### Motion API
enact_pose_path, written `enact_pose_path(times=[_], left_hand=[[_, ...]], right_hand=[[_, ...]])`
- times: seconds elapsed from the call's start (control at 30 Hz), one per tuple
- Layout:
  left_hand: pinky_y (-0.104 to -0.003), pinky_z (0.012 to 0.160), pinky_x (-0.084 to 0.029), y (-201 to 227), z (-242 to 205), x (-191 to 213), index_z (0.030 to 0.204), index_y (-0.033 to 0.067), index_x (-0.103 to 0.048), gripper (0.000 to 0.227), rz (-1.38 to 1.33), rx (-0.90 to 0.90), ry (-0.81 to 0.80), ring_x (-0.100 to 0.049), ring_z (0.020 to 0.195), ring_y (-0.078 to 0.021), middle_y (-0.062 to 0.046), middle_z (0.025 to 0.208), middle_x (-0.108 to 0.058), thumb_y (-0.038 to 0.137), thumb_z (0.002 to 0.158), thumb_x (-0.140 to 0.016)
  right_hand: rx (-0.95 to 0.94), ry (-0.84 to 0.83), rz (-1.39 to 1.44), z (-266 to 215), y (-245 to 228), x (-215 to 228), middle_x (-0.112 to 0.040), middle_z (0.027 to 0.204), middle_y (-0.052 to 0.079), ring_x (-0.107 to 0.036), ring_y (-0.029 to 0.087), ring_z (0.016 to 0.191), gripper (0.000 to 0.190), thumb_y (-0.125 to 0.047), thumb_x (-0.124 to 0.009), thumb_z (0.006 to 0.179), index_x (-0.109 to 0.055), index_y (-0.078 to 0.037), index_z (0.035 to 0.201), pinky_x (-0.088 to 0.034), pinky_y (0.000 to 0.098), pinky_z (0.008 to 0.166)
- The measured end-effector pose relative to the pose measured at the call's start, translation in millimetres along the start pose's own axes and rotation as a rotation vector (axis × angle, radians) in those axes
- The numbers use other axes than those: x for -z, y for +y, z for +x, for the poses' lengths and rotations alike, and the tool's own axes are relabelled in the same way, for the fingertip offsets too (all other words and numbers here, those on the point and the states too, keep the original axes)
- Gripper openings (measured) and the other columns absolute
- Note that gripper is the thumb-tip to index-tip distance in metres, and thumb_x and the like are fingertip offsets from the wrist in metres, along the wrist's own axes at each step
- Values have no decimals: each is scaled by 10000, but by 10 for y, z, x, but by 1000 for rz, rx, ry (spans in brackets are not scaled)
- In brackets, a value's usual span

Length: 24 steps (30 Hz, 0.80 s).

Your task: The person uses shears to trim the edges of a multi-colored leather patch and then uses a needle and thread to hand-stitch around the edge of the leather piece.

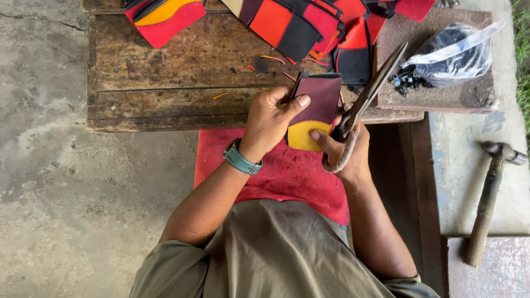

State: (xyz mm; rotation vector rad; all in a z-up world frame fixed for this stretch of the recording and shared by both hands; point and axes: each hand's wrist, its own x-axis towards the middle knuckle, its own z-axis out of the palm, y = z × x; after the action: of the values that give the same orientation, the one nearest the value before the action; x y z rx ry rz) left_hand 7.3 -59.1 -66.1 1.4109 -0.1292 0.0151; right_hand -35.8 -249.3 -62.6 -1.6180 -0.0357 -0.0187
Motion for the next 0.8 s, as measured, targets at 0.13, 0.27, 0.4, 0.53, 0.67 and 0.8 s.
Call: enact_pose_path(times=[0.13, 0.27, 0.4, 0.53, 0.67, 0.8], left_hand=[[-233, 597, -339, -9, -29, -71, 891, 2, -702, 246, -6, -38, 56, -389, 694, -28, 81, 732, -501, 210, 1012, -754], [-226, 638, -337, -49, -25, -116, 947, 10, -740, 170, -327, 20, 83, -393, 735, -17, 95, 787, -505, 166, 1014, -746], [-247, 750, -508, 14, -4, -55, 989, 14, -736, 129, -701, 242, 20, -616, 815, -56, 28, 887, -706, 138, 959, -718], [-251, 811, -531, 55, 58, 35, 1029, 12, -734, 123, -670, 238, -42, -658, 866, -74, -1, 944, -739, 99, 943, -731], [-283, 727, -434, 173, 1, 31, 1010, -65, -749, 201, -134, 168, -26, -515, 796, -104, -55, 848, -605, 130, 977, -783], [-235, 659, -427, 343, -109, -43, 1101, -25, -781, 277, -51, 11, -61, -498, 753, -40, 20, 802, -607, 212, 957, -782]], right_hand=[[77, -14, -14, -55, -17, 10, -613, 912, -26, -588, 61, 815, 395, -101, -883, 852, -519, -96, 1005, -503, 224, 716], [59, -21, -4, -69, -13, 13, -603, 884, -28, -579, 59, 791, 394, -115, -885, 847, -522, -95, 999, -488, 227, 694], [31, -39, -3, -68, 12, 8, -655, 886, -12, -613, 66, 798, 332, -123, -870, 850, -575, -77, 995, -512, 232, 709], [60, -60, 22, -72, 53, 1, -673, 936, 7, -640, 89, 854, 339, -114, -874, 868, -581, -56, 1028, -536, 245, 754], [-8, -104, 158, -60, 105, 0, -719, 1059, 47, -692, 136, 974, 395, -104, -855, 848, -628, -27, 1162, -569, 282, 868], [-10, -136, 333, -36, 246, 29, -719, 1167, 98, -694, 193, 1085, 475, -60, -863, 851, -614, 3, 1251, -564, 336, 965]])
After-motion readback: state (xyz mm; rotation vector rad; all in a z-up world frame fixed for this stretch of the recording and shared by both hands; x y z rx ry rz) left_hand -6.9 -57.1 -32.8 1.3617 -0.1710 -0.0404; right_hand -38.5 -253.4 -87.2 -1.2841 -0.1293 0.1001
